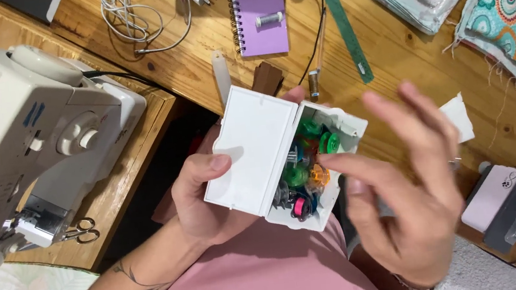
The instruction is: The person selects a spool of thread from a small white box and then winds a bobbin by hand. They then place the bobbin into the bobbin case of a sewing machine and thread the needle.
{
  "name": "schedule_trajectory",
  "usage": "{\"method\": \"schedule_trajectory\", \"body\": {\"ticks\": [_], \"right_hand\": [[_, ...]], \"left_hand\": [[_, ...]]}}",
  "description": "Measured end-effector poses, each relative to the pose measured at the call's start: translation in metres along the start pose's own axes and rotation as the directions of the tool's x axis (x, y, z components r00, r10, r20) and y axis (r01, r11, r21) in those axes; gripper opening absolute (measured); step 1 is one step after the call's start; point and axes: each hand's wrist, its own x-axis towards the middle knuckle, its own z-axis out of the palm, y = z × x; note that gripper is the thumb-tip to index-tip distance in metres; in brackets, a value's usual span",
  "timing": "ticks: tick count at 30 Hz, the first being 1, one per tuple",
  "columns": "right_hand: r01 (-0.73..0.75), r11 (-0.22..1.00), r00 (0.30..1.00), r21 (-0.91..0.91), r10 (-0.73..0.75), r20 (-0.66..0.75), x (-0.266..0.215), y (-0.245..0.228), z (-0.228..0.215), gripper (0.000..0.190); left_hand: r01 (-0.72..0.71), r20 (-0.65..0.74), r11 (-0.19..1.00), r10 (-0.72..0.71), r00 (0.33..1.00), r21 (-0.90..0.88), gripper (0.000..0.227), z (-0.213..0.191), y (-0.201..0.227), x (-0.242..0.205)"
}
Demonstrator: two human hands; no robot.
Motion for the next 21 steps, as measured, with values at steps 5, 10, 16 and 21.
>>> {"method": "schedule_trajectory", "body": {"ticks": [5,10,16,21], "right_hand": [[-0.045,0.999,0.989,-0.025,0.041,-0.144,-0.002,0.002,0.0,0.031],[-0.071,0.995,0.989,-0.063,0.062,-0.133,0.006,-0.001,0.002,0.044],[-0.015,0.993,0.988,-0.12,0.033,0.153,0.022,-0.002,0.007,0.019],[-0.053,0.997,0.97,-0.06,0.066,0.234,0.025,0.004,0.014,0.016]], "left_hand": [[-0.083,-0.001,0.992,0.084,0.996,0.094,0.087,0.003,0.002,-0.001],[-0.038,-0.008,0.996,0.039,0.999,0.077,0.093,-0.001,0.002,-0.002],[0.157,0.111,0.972,-0.179,0.978,0.176,0.043,-0.068,-0.018,-0.018],[0.163,-0.023,0.986,-0.162,0.986,0.023,0.055,-0.056,-0.016,-0.009]]}}
